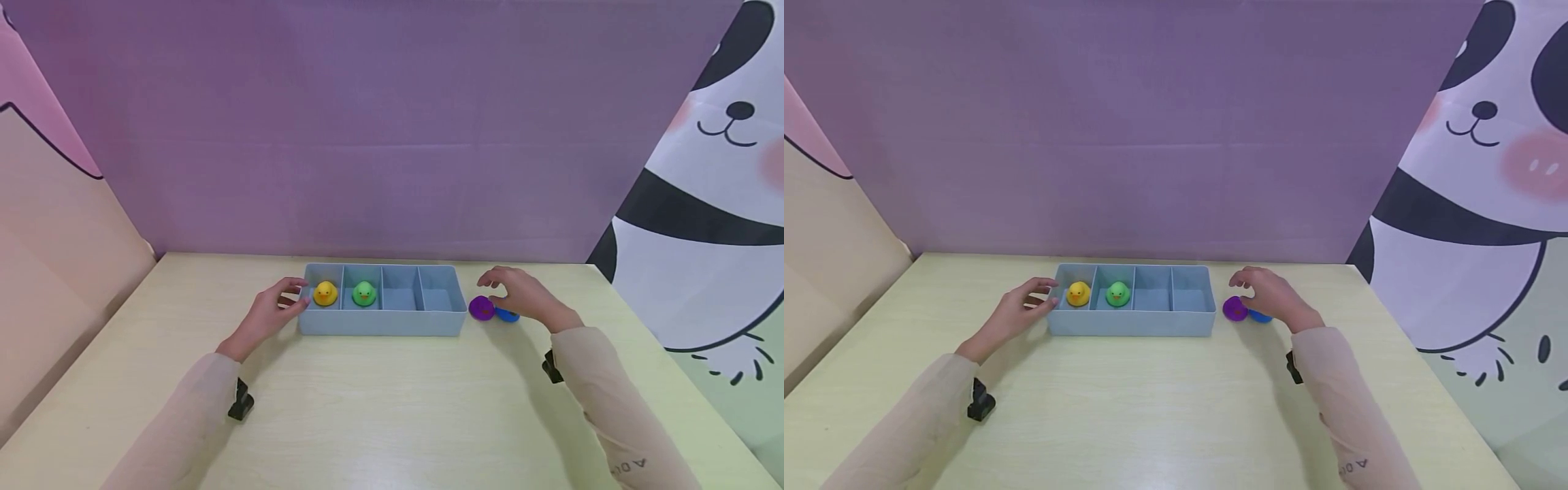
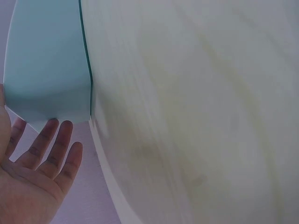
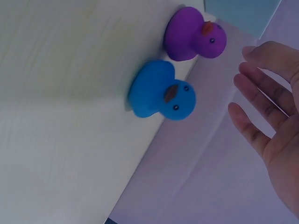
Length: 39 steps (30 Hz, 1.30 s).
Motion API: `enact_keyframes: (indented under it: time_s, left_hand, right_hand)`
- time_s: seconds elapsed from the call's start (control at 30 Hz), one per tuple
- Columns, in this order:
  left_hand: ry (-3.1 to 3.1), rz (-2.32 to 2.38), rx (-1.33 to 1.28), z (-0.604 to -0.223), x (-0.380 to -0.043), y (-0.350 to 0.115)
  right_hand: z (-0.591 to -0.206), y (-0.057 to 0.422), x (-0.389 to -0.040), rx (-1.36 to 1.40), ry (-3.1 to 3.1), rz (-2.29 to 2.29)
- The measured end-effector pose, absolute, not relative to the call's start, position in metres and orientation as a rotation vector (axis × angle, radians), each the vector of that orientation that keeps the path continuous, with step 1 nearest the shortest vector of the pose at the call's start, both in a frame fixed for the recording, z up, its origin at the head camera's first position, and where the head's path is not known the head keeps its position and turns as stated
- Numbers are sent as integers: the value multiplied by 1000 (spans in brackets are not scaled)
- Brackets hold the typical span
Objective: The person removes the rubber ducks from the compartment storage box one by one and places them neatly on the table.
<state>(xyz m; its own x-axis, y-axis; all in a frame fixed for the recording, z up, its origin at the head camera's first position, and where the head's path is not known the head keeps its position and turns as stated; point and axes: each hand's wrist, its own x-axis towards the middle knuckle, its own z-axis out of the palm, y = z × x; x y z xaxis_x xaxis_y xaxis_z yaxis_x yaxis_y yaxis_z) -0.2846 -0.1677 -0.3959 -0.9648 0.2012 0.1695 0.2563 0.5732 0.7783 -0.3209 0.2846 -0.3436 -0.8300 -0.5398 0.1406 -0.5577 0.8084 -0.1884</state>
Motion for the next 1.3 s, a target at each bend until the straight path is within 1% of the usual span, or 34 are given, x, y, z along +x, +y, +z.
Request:
enact_keyframes:
  time_s: [0.47, 1.3]
  left_hand:
    - [-2723, -1388, -400, -397, -285, -167]
    - [-2751, -1373, -370, -397, -284, -168]
  right_hand:
    - [-333, 251, -320, 939, -2860, 369]
    - [-339, 188, -322, 1155, -2753, 371]
